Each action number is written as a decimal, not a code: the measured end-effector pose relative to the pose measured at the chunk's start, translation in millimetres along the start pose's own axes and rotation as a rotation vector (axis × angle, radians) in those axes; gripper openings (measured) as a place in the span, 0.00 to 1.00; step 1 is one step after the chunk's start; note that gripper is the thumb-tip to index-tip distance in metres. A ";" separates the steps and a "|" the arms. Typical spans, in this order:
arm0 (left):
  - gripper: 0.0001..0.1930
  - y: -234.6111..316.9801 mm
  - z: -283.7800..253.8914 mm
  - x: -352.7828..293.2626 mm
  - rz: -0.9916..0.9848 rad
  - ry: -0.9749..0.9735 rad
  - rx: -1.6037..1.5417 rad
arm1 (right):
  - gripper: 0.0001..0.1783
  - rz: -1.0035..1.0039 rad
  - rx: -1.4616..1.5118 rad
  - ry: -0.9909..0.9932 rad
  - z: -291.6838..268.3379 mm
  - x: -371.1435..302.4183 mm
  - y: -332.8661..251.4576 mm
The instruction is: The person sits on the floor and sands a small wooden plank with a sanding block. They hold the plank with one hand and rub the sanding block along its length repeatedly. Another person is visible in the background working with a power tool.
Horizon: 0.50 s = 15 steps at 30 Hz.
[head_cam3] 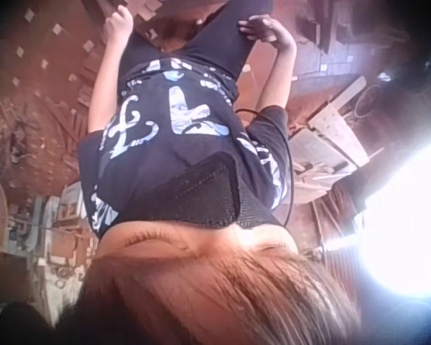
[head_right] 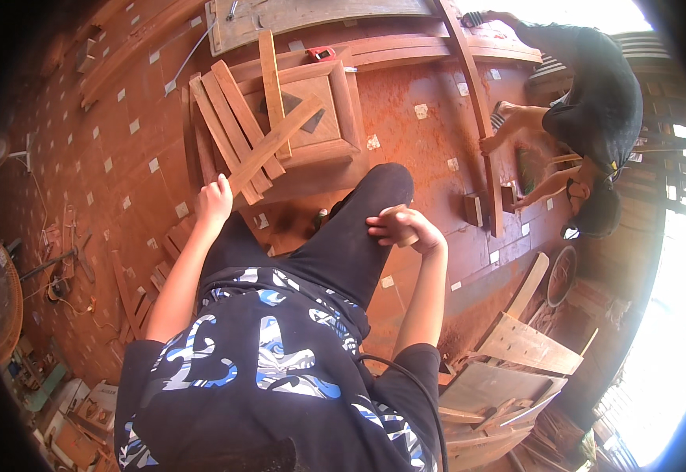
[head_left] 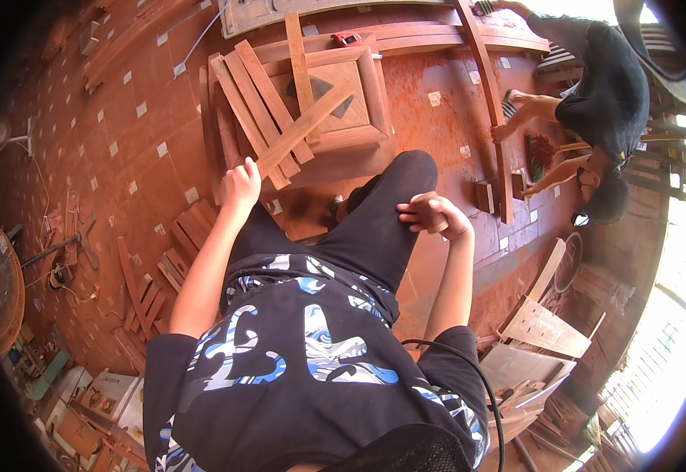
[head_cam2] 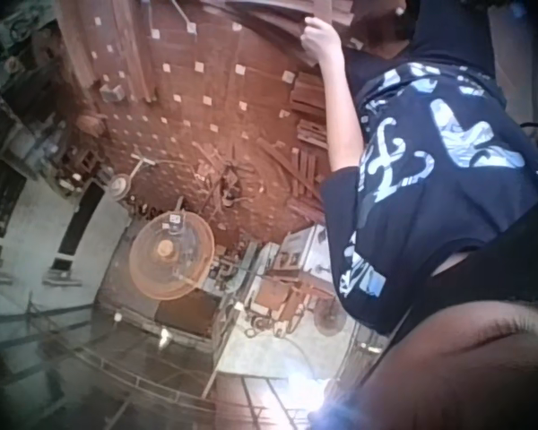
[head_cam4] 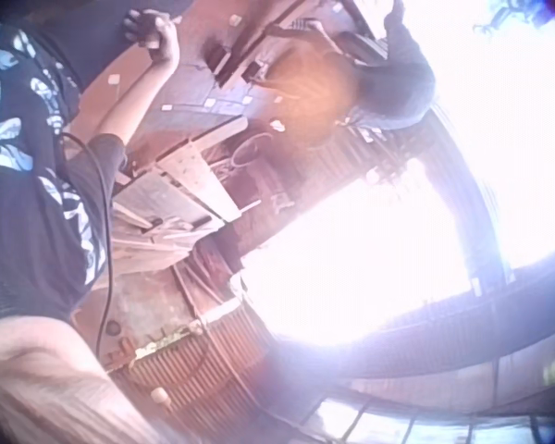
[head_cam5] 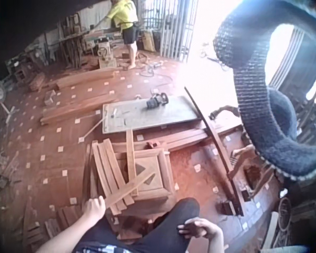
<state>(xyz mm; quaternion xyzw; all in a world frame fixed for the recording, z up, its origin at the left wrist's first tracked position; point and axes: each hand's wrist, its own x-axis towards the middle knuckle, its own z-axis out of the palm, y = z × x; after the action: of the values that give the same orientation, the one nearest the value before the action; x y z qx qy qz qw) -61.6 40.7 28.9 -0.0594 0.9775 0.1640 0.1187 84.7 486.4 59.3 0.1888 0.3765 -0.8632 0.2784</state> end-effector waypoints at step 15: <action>0.34 0.4 -0.4 -0.3 -0.014 0.000 0.003 | 0.24 -0.159 0.096 0.228 -45.8 -7.8 15.1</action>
<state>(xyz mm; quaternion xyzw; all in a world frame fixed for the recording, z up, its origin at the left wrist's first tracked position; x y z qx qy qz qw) -61.5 40.9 29.4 -0.0658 0.9773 0.1616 0.1198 105.5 515.2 25.7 0.2681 0.3775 -0.8727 0.1552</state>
